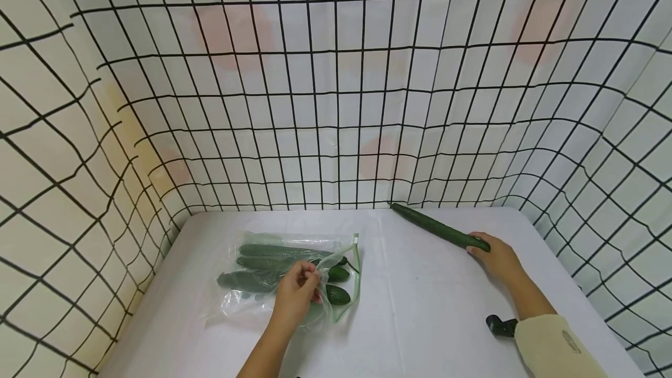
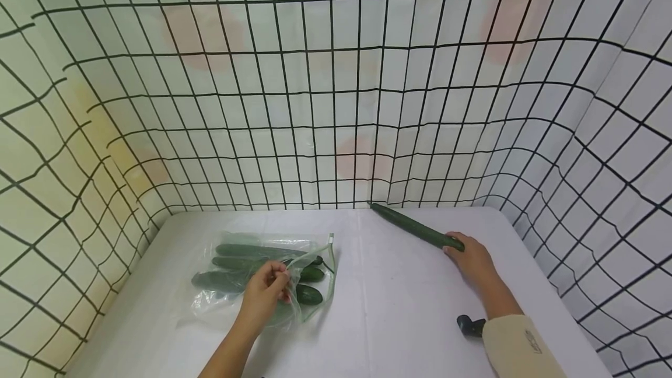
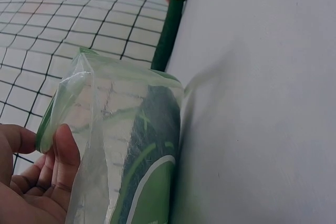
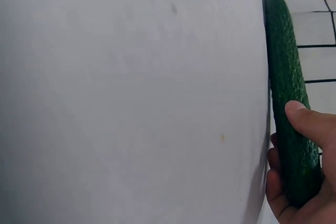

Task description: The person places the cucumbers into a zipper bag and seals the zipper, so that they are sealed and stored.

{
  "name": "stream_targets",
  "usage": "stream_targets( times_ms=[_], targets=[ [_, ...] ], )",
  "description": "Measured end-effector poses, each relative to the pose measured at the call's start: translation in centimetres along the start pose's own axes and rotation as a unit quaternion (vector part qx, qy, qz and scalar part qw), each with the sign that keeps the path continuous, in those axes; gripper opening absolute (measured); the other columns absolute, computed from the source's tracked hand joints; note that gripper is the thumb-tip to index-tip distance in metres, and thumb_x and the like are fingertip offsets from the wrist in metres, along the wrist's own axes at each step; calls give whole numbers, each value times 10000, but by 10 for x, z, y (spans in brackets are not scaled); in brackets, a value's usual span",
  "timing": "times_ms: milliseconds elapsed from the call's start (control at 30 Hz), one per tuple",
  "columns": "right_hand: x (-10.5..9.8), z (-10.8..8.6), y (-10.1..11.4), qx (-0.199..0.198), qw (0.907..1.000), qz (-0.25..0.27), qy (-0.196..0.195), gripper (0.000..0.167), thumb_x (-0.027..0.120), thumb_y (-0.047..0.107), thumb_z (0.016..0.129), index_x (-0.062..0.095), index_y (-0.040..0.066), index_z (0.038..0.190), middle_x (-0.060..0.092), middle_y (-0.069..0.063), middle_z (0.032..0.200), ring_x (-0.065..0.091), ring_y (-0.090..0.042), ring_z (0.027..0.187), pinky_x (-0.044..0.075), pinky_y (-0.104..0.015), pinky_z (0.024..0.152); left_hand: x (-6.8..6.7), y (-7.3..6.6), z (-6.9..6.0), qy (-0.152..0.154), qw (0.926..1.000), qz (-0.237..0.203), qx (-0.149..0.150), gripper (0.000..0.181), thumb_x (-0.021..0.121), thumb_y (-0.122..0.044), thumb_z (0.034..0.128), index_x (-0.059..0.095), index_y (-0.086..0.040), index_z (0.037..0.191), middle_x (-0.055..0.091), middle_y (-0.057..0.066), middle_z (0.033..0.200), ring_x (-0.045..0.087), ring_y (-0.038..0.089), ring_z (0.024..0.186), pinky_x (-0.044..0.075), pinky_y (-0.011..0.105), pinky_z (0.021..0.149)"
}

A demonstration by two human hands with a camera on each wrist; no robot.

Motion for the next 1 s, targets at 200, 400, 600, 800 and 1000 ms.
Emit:
stream_targets(
  times_ms=[200,400,600,800,1000],
  targets=[
    [2,-15,7,104,9999,80,48,635,540,504,1016,465,67,1472,417,-351,1497,388,-586,1348,375,-755,1045,0,-1,-1,1,10000,-61,53,139,590,-73,986,558,33,1069,542,59,858,607,131,613,614,287,564],
    [1,-27,8,7,9999,145,-44,608,542,465,1028,464,58,1473,421,-354,1494,396,-588,1339,387,-751,1030,0,-1,-2,5,9999,-106,46,158,599,-80,984,554,39,1078,544,61,860,603,134,610,613,287,562],
    [-3,-36,8,-24,9996,248,-105,650,512,536,1020,463,80,1481,418,-352,1498,400,-588,1331,402,-752,998,1,-3,-3,-2,10000,-93,30,162,602,-82,983,556,36,1084,541,59,858,601,140,612,612,283,563],
    [-8,-43,11,-72,9994,309,-146,645,518,539,1016,477,88,1475,435,-343,1492,422,-572,1321,422,-730,979,1,-2,-1,-7,10000,-13,25,150,599,-73,980,562,33,1079,549,79,861,608,149,621,611,281,561],
    [-13,-55,16,-122,9990,417,-134,642,535,545,1006,488,109,1475,441,-328,1497,436,-546,1319,440,-704,962,0,0,0,30,10000,45,-6,160,601,-89,985,565,27,1089,557,89,879,618,162,640,616,287,572]
  ],
)
Point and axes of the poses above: each hand's wrist, its own z-axis towards the middle knuckle, its own x-axis out of the palm, y = z × x, the point moved 1 cm from there along z, towards the middle knuckle
